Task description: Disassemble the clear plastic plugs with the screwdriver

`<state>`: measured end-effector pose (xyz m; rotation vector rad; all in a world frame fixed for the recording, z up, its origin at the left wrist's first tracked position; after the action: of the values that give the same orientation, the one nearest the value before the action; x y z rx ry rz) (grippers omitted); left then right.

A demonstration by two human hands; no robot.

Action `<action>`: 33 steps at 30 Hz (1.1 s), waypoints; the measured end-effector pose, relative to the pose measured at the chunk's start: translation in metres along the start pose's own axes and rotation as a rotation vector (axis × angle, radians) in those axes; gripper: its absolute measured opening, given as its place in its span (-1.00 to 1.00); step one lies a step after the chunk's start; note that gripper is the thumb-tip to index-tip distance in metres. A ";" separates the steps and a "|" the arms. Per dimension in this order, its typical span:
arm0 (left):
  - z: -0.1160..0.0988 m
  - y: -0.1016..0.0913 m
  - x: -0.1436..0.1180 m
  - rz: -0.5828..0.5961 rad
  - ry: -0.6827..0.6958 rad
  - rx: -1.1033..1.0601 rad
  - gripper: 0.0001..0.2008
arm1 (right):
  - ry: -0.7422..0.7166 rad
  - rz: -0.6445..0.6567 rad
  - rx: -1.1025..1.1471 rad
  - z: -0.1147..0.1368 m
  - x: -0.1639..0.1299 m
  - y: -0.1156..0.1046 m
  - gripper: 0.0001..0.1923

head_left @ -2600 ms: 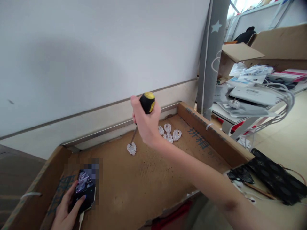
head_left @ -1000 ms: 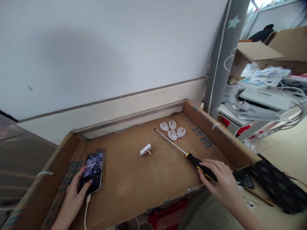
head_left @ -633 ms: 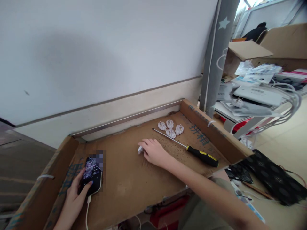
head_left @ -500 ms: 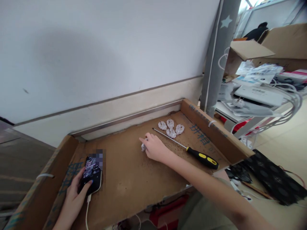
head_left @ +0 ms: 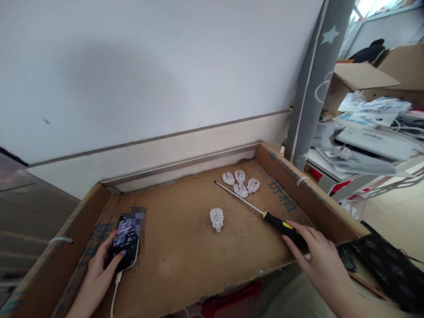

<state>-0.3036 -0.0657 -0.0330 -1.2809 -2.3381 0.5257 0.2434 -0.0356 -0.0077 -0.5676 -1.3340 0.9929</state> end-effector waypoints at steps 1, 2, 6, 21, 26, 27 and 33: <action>0.000 0.000 0.000 0.005 0.000 -0.005 -0.33 | 0.012 -0.020 0.096 -0.008 -0.004 -0.002 -0.66; 0.000 0.000 -0.001 0.010 -0.002 -0.008 -0.33 | 0.030 -0.042 0.206 -0.011 -0.003 -0.007 -0.66; -0.003 0.001 -0.002 0.015 -0.022 -0.012 -0.33 | 0.248 -0.306 0.592 0.007 0.042 -0.051 -0.67; 0.010 0.001 0.004 0.036 0.042 0.007 -0.33 | 0.175 -0.447 1.577 0.124 0.172 -0.142 -0.64; 0.006 0.000 0.004 0.018 0.025 0.009 -0.34 | 0.152 -0.321 1.599 0.137 0.175 -0.123 -0.59; 0.005 0.000 0.004 0.016 0.021 0.009 -0.34 | 0.141 -0.292 1.609 0.138 0.176 -0.117 -0.59; 0.007 0.001 0.004 0.018 0.021 -0.012 -0.31 | 0.178 -0.210 1.527 0.141 0.185 -0.098 -0.51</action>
<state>-0.3083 -0.0624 -0.0385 -1.3080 -2.3179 0.5027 0.1217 0.0453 0.1983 0.6263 -0.1985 1.4009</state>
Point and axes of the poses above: each hand's wrist, its own x-axis towards the middle knuckle, its own y-axis out of the palm, z = x × y, the point moved 4 cm from there along x, towards the middle knuckle, and after that the axes turned 8 degrees about -x, right-handed, at the moved point
